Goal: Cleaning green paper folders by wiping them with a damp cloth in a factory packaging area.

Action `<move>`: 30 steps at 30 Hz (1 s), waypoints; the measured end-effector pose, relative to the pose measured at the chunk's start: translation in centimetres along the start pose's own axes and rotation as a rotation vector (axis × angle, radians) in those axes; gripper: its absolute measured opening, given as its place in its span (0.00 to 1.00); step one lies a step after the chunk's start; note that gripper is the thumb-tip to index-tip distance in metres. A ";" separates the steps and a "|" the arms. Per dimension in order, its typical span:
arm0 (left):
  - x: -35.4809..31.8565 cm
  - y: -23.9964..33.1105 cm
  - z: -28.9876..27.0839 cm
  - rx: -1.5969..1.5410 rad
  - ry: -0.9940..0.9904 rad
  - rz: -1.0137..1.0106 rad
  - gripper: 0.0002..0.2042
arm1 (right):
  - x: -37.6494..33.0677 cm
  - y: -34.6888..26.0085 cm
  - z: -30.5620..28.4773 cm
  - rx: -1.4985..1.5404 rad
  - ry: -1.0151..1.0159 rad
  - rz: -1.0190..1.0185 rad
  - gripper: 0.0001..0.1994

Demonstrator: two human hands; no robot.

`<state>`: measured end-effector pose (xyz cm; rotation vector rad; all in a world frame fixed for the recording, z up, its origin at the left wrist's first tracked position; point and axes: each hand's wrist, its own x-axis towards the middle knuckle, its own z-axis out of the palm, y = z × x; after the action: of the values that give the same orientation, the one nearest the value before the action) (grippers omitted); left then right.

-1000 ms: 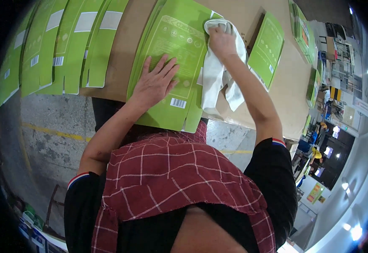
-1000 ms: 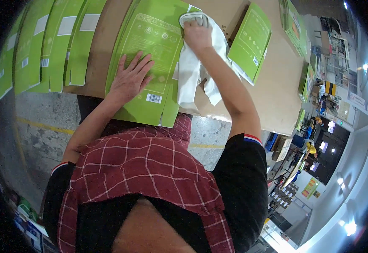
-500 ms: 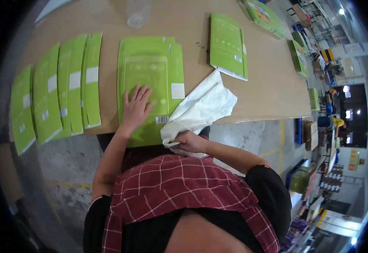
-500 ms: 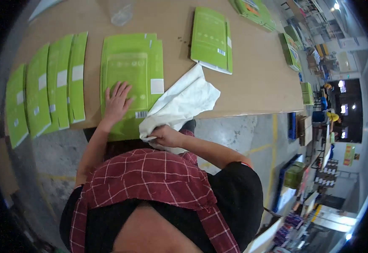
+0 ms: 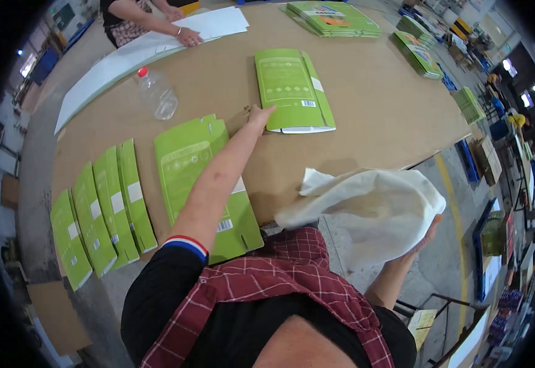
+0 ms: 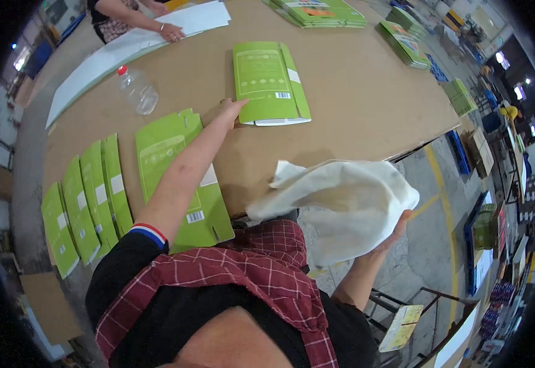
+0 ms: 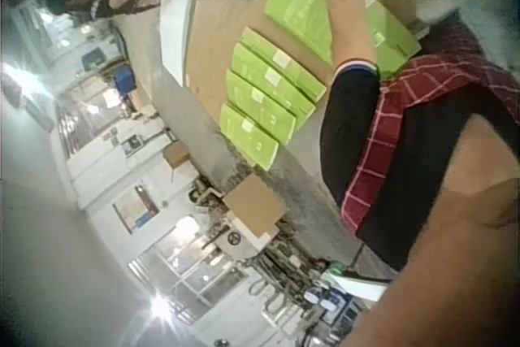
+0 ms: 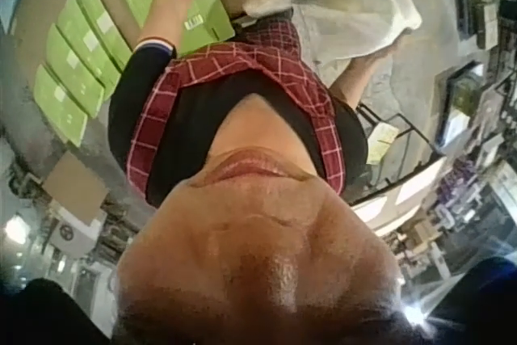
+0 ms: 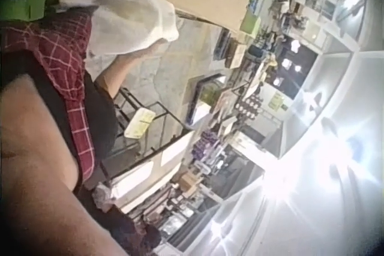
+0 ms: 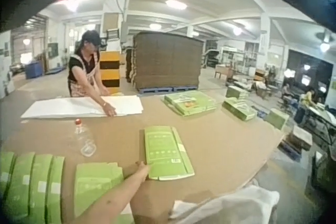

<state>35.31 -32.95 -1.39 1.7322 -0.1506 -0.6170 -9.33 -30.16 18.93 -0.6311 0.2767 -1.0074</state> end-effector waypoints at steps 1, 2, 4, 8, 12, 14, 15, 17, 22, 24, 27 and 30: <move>-0.8 1.0 1.5 0.020 -0.041 0.003 0.26 | 0.0 -0.2 -1.1 0.000 0.032 -0.033 0.26; -1.4 2.1 2.2 -0.125 -0.216 -0.019 0.25 | 0.7 0.1 -2.5 0.003 0.110 -0.029 0.25; -2.8 4.1 1.5 -0.331 -0.386 -0.080 0.21 | 2.3 0.9 -3.5 -0.018 0.158 -0.007 0.22; -11.9 9.3 -6.3 -0.419 -0.594 -0.069 0.16 | 5.8 2.3 -4.1 -0.002 -0.037 0.001 0.18; -24.0 5.7 -17.3 -0.331 -0.294 -0.037 0.19 | 6.6 3.8 -1.5 -0.024 -0.150 0.045 0.17; -28.8 1.9 -22.1 -0.367 -0.259 -0.090 0.19 | 6.8 5.4 -1.2 -0.086 -0.187 0.092 0.17; -30.7 0.1 -23.6 -0.386 -0.210 -0.105 0.19 | 6.5 6.2 -0.5 -0.087 -0.206 0.142 0.17; -33.6 -3.4 -26.3 -0.359 -0.239 -0.131 0.20 | 6.6 8.3 1.5 -0.252 -0.227 0.211 0.17; -33.3 -0.9 -27.2 1.011 0.251 0.450 0.29 | 6.8 15.6 4.6 -0.465 -0.172 0.450 0.13; -30.7 -1.0 -26.3 1.094 0.176 0.712 0.30 | 6.4 18.9 5.3 -0.510 -0.234 0.524 0.11; -26.9 -3.7 -23.1 1.260 0.094 0.724 0.27 | 4.4 21.7 6.7 -0.710 -0.384 0.502 0.16; -25.9 -6.4 -21.0 1.340 0.020 0.655 0.26 | 1.7 23.6 4.4 -1.273 -0.637 0.511 0.25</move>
<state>21.89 -2.10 3.59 2.7142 -1.2896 0.0922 10.17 -21.12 8.18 -1.8653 0.4686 0.0155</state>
